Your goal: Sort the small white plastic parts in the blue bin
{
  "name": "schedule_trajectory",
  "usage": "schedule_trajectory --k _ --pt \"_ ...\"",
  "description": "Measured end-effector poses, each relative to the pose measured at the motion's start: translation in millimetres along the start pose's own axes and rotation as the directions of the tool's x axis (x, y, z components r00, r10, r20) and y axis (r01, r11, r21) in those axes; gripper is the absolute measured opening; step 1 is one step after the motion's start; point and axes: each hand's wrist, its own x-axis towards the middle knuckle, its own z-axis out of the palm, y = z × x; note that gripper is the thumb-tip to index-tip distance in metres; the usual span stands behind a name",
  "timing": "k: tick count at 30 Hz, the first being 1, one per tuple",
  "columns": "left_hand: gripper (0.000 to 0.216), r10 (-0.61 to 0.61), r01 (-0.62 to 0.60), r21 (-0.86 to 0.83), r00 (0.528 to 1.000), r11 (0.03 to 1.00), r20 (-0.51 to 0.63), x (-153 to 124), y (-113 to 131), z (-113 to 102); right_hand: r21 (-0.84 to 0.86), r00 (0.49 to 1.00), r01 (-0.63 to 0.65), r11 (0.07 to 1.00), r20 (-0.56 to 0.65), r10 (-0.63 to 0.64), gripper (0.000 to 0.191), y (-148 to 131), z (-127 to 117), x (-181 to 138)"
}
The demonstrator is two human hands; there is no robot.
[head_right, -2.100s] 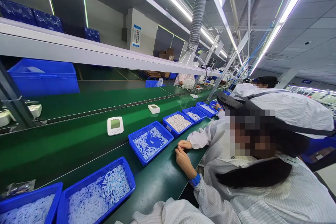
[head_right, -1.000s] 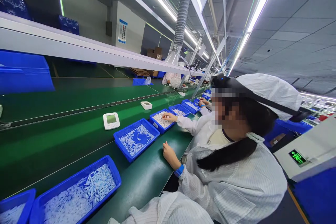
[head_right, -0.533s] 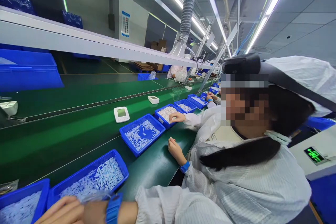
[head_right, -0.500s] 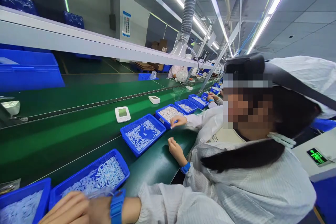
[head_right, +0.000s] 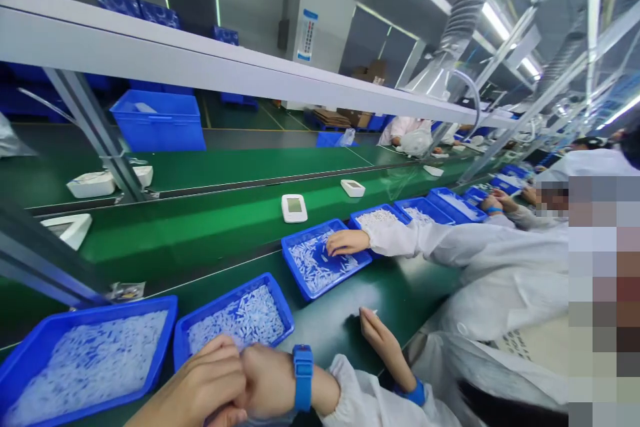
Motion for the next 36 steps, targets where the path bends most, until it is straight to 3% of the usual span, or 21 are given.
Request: schedule_trajectory --k 2,6,14,21,26,29,33,34,36 --pt "0.013 -0.009 0.008 -0.018 1.000 1.000 -0.004 -2 -1 -5 0.000 0.998 0.029 1.000 0.054 -0.029 0.028 -18 -3 4" --pt "0.017 -0.162 0.165 -0.084 0.986 0.983 0.042 -5 8 -24 0.086 0.999 -0.022 0.996 0.033 0.020 0.027 -35 -11 7" --pt "0.020 -0.270 0.302 -0.178 0.945 0.936 0.185 -13 10 -43 0.168 0.971 -0.235 0.957 -0.010 0.240 0.012 -39 25 13" --pt "0.021 -0.353 0.384 -0.235 0.921 0.893 0.166 -20 9 -52 0.358 0.891 -0.321 0.877 -0.200 0.408 0.012 -49 11 6" --pt "0.018 -0.382 0.428 -0.277 0.901 0.861 0.205 -19 4 -50 0.555 0.842 -0.425 0.715 -0.048 0.537 0.020 -52 0 12" --pt "0.015 -0.412 0.473 -0.270 0.875 0.839 0.253 -14 3 -48 0.742 0.843 -0.337 0.579 -0.037 0.537 0.029 -59 -16 16" --pt "0.014 -0.442 0.502 -0.231 0.857 0.834 0.266 -8 4 -45 0.892 0.909 -0.132 0.433 -0.065 0.411 0.037 -58 -43 21" --pt "0.015 -0.440 0.503 -0.222 0.854 0.836 0.277 -7 5 -46 0.895 0.914 -0.101 0.435 -0.090 0.396 0.036 -53 -47 24" --pt "0.016 -0.431 0.501 -0.197 0.847 0.843 0.310 -5 8 -47 0.828 0.881 -0.078 0.555 -0.203 0.427 0.033 -38 -50 33"
